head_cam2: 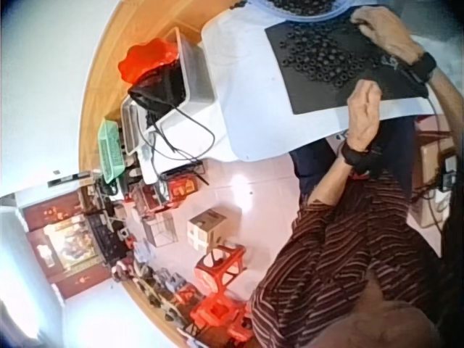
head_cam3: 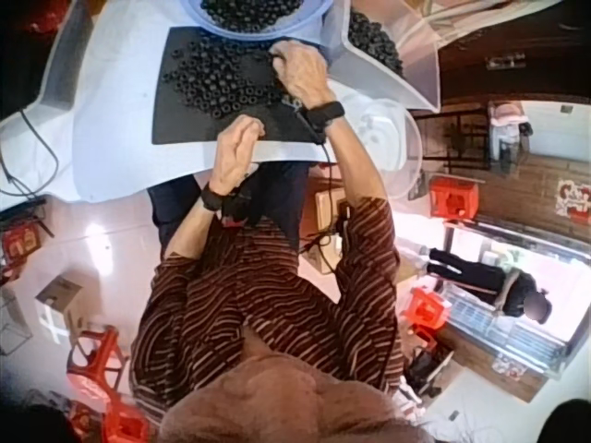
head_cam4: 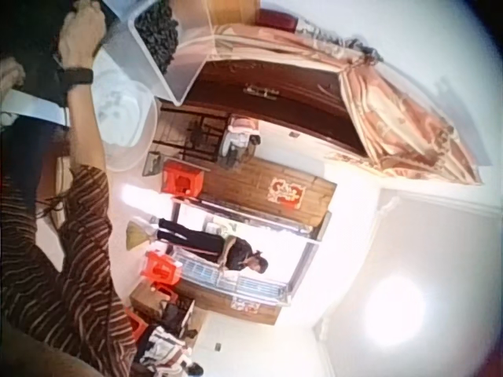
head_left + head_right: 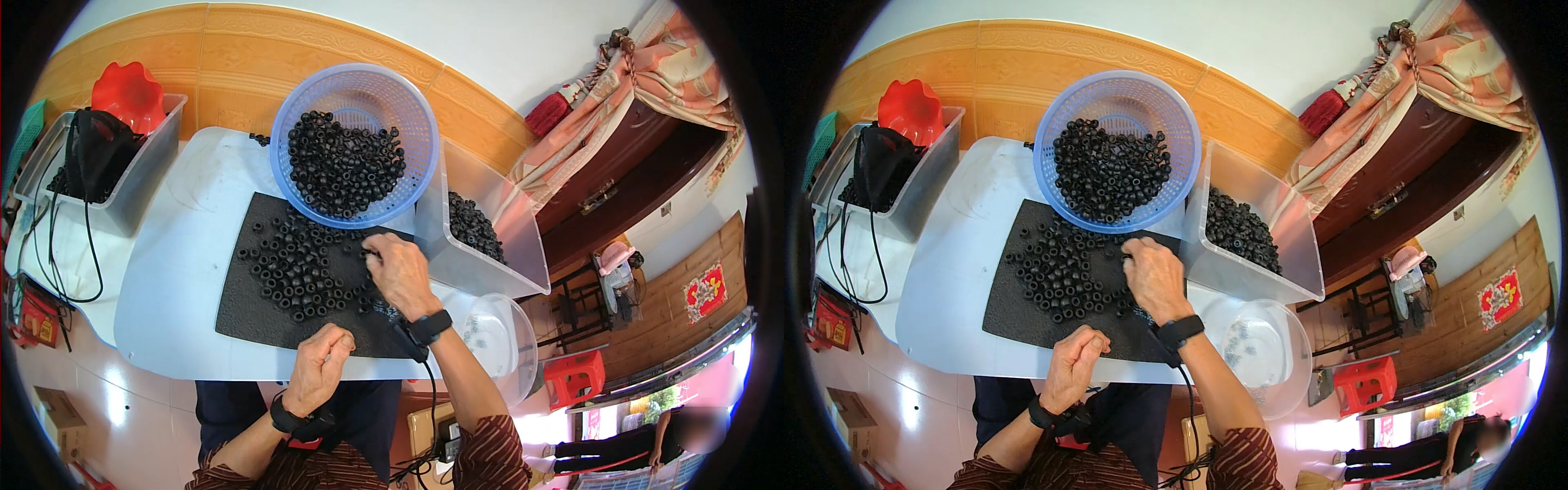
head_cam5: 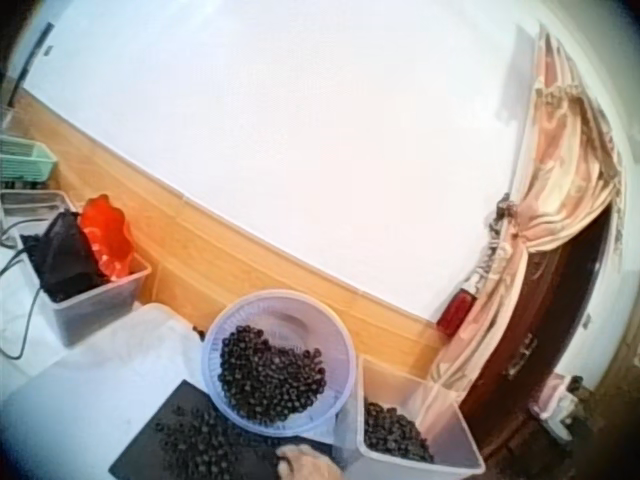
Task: Assembling small black plastic circular parts by manually pressing them together.
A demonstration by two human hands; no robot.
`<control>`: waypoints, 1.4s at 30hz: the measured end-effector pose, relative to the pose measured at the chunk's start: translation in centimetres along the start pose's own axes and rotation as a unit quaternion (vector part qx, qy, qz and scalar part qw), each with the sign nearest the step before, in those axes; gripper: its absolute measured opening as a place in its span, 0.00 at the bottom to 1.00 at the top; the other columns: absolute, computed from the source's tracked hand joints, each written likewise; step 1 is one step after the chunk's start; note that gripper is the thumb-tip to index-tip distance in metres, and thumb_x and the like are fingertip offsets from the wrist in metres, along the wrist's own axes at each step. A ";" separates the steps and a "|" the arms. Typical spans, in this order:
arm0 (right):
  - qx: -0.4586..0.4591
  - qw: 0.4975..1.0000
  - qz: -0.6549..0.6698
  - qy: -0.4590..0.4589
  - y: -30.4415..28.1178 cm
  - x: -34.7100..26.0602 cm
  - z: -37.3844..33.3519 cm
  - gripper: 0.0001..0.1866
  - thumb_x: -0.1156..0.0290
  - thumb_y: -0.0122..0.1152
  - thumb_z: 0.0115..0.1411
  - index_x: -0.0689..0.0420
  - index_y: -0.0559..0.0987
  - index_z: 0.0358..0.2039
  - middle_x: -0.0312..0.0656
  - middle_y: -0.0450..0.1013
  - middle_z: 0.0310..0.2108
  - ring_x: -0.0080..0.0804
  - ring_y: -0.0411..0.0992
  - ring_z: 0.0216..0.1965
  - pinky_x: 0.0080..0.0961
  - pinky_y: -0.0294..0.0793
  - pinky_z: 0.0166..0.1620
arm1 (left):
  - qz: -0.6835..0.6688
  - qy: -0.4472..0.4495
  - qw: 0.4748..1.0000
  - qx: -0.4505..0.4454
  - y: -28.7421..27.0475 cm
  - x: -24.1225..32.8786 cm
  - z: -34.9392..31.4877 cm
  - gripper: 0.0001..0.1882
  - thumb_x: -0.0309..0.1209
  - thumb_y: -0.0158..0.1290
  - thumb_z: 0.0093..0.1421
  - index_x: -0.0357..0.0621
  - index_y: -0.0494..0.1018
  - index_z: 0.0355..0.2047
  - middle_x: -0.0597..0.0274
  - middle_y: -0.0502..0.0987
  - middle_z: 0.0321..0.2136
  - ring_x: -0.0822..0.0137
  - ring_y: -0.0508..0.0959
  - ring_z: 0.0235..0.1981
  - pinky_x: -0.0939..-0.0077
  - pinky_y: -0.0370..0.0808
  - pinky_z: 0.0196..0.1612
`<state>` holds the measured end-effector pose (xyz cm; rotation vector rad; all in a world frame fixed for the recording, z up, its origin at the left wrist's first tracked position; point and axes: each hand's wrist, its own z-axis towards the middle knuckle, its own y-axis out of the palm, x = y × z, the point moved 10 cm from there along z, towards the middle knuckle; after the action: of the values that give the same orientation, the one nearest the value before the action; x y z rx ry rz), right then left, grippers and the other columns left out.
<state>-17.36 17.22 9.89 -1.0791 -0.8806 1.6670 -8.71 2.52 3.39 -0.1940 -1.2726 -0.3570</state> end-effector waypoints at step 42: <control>0.196 0.838 0.473 0.189 0.5 4.4 -9.1 0.08 0.78 0.54 0.64 0.61 0.77 0.43 0.35 0.75 0.29 0.16 0.71 0.26 0.14 0.69 0.27 | -0.147 -0.077 0.985 0.039 0.5 -2.8 -0.2 0.07 0.21 0.44 0.65 0.38 0.70 0.42 0.62 0.77 0.35 0.75 0.76 0.36 0.79 0.75 0.44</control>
<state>-9.81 22.00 5.02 -1.5867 0.3544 2.1448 -9.07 3.40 0.71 0.0351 -1.4688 -0.5521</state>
